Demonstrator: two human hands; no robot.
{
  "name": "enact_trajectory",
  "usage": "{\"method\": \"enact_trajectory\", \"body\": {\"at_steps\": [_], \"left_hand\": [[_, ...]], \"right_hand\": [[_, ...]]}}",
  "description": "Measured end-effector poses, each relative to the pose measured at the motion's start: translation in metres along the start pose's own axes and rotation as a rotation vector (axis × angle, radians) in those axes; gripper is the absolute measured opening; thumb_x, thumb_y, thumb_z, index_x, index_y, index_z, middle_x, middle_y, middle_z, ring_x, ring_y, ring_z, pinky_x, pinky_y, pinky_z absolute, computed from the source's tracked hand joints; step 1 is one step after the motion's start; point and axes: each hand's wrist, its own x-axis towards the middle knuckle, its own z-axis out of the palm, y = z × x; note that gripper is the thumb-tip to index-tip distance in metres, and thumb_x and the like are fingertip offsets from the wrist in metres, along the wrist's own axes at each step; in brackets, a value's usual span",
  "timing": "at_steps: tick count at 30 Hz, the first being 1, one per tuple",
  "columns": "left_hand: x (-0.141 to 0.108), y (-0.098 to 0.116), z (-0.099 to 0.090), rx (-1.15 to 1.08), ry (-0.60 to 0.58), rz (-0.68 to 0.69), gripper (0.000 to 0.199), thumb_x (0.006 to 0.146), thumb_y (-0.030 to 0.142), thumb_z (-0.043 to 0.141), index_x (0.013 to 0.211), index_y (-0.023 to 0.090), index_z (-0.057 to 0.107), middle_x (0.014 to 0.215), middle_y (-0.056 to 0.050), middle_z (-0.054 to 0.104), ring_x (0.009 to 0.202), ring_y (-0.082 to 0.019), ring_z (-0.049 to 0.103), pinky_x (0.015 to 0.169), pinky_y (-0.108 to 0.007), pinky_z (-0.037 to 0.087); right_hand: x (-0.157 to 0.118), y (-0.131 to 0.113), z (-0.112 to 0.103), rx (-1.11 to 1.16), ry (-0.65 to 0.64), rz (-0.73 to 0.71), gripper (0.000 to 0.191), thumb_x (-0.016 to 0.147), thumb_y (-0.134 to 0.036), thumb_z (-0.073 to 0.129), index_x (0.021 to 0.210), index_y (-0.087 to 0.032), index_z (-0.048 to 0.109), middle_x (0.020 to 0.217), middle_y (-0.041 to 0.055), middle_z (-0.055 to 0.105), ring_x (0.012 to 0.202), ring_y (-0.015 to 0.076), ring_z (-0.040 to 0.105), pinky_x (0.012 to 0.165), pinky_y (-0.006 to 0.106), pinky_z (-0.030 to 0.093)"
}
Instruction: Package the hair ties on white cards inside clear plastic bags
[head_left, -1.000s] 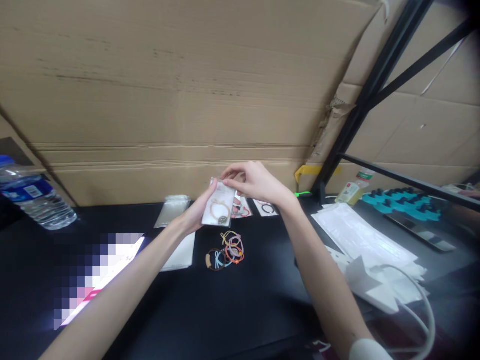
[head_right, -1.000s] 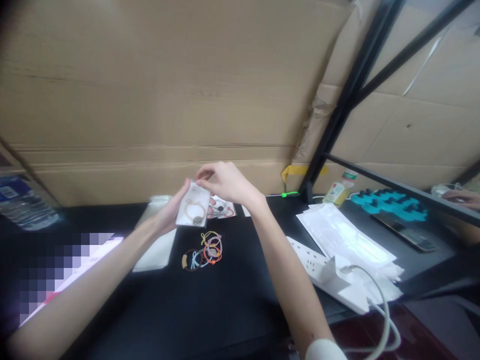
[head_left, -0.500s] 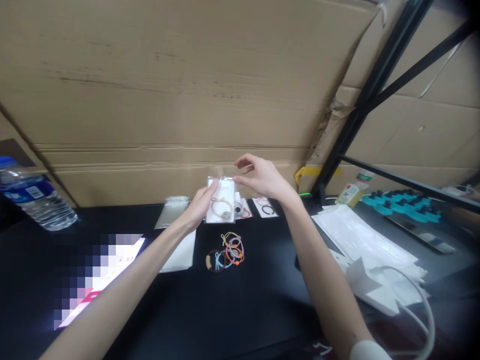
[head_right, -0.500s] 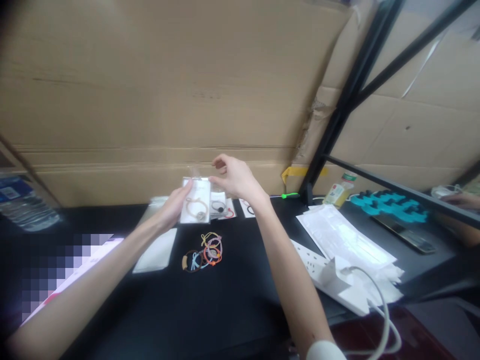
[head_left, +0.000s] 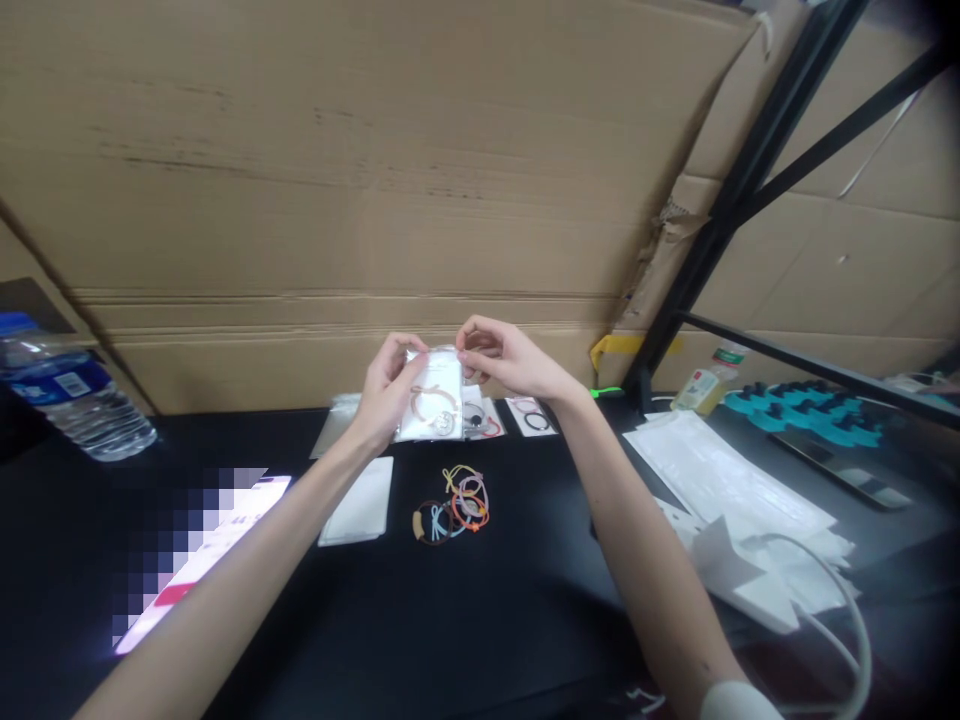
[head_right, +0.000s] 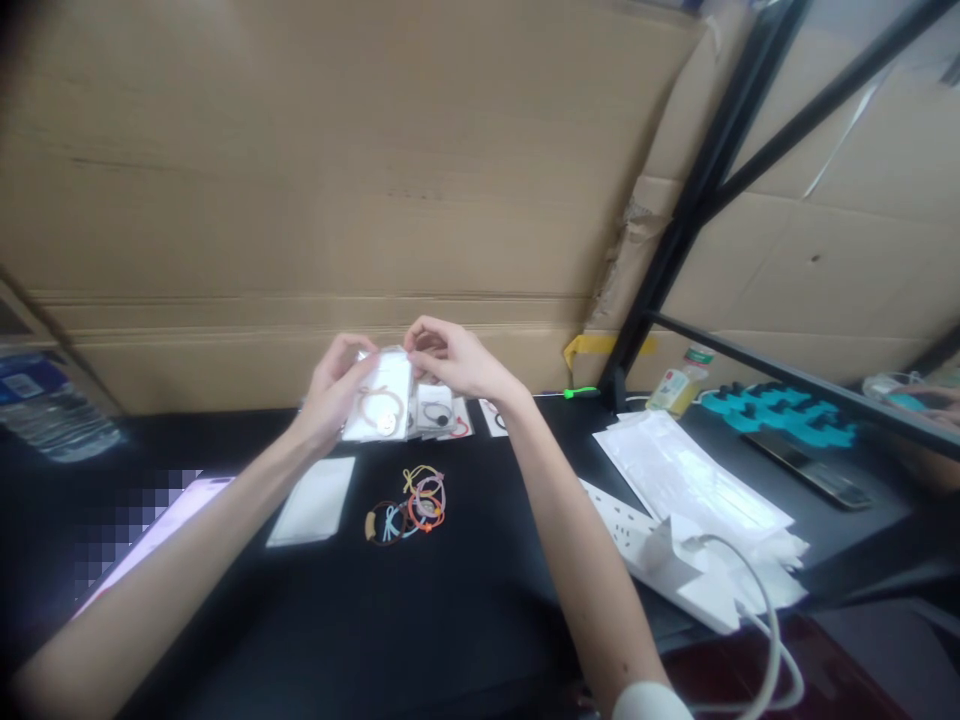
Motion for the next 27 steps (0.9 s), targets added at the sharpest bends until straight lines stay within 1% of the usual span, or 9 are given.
{"method": "enact_trajectory", "body": {"at_steps": [3, 6, 9, 11, 13, 16, 19, 21, 27], "left_hand": [[0.000, 0.006, 0.001, -0.043, 0.009, -0.030, 0.020, 0.088, 0.031, 0.077, 0.094, 0.024, 0.059, 0.090, 0.001, 0.065, 0.070, -0.013, 0.061, 0.058, -0.023, 0.049], [0.001, 0.010, 0.000, -0.118, -0.029, -0.077, 0.021, 0.087, 0.032, 0.077, 0.095, 0.025, 0.059, 0.089, 0.002, 0.064, 0.069, -0.013, 0.061, 0.058, -0.024, 0.050], [0.004, 0.014, -0.003, -0.189, -0.085, -0.096, 0.019, 0.087, 0.032, 0.077, 0.095, 0.025, 0.061, 0.088, 0.002, 0.062, 0.070, -0.013, 0.060, 0.058, -0.023, 0.050], [0.006, 0.015, -0.006, -0.232, -0.130, -0.126, 0.018, 0.090, 0.039, 0.072, 0.095, 0.024, 0.063, 0.088, 0.001, 0.063, 0.072, -0.014, 0.061, 0.059, -0.024, 0.051], [0.007, 0.016, -0.008, -0.232, -0.136, -0.152, 0.024, 0.092, 0.046, 0.068, 0.092, 0.022, 0.064, 0.085, -0.001, 0.063, 0.071, -0.015, 0.060, 0.057, -0.024, 0.051], [0.008, 0.016, -0.011, -0.076, -0.080, -0.138, 0.024, 0.086, 0.042, 0.078, 0.088, 0.021, 0.067, 0.085, -0.001, 0.065, 0.068, -0.013, 0.059, 0.055, -0.022, 0.047], [0.007, 0.017, -0.013, 0.077, -0.067, -0.119, 0.025, 0.079, 0.034, 0.087, 0.094, 0.020, 0.073, 0.096, -0.004, 0.073, 0.074, -0.014, 0.065, 0.058, -0.023, 0.051], [0.007, 0.019, -0.015, 0.126, -0.074, -0.103, 0.027, 0.078, 0.035, 0.088, 0.097, 0.019, 0.076, 0.102, -0.008, 0.076, 0.080, -0.018, 0.069, 0.061, -0.025, 0.055], [0.012, 0.021, -0.029, 0.263, -0.131, -0.064, 0.024, 0.083, 0.041, 0.086, 0.096, 0.021, 0.083, 0.105, -0.012, 0.082, 0.086, -0.023, 0.075, 0.069, -0.032, 0.062]], "right_hand": [[0.001, 0.002, -0.002, 0.022, -0.007, -0.025, 0.007, 0.094, -0.023, 0.065, 0.098, -0.021, 0.060, 0.093, 0.0019, 0.066, 0.086, 0.0151, 0.067, 0.076, 0.029, 0.059], [0.002, 0.004, -0.004, 0.011, 0.014, -0.051, 0.006, 0.096, -0.026, 0.065, 0.096, -0.021, 0.063, 0.095, 0.0024, 0.064, 0.088, 0.0153, 0.064, 0.073, 0.027, 0.058], [0.002, 0.004, -0.005, 0.028, 0.050, -0.033, 0.008, 0.097, -0.029, 0.064, 0.096, -0.021, 0.065, 0.094, 0.0027, 0.063, 0.088, 0.0155, 0.062, 0.072, 0.027, 0.057], [0.002, 0.004, -0.005, 0.027, 0.073, -0.001, 0.009, 0.099, -0.029, 0.063, 0.096, -0.020, 0.067, 0.096, 0.0038, 0.064, 0.087, 0.0157, 0.062, 0.073, 0.028, 0.058], [0.002, 0.002, -0.004, 0.010, 0.084, 0.045, 0.012, 0.099, -0.027, 0.060, 0.096, -0.020, 0.070, 0.096, 0.0051, 0.067, 0.085, 0.0159, 0.063, 0.075, 0.029, 0.059], [0.003, 0.001, -0.003, -0.013, 0.087, 0.110, 0.019, 0.100, -0.025, 0.055, 0.099, -0.019, 0.073, 0.094, 0.0059, 0.069, 0.080, 0.0154, 0.065, 0.075, 0.031, 0.060], [0.003, 0.004, -0.001, -0.051, 0.108, 0.125, 0.021, 0.099, -0.025, 0.055, 0.102, -0.018, 0.075, 0.092, 0.0062, 0.071, 0.077, 0.0154, 0.066, 0.074, 0.031, 0.060], [0.004, 0.007, 0.001, -0.103, 0.123, 0.093, 0.021, 0.097, -0.025, 0.058, 0.103, -0.018, 0.076, 0.092, 0.0064, 0.073, 0.079, 0.0162, 0.068, 0.074, 0.031, 0.060], [0.005, 0.014, 0.004, -0.238, 0.173, 0.030, 0.024, 0.094, -0.027, 0.060, 0.102, -0.019, 0.081, 0.102, 0.0074, 0.079, 0.088, 0.0188, 0.072, 0.079, 0.032, 0.059]]}}
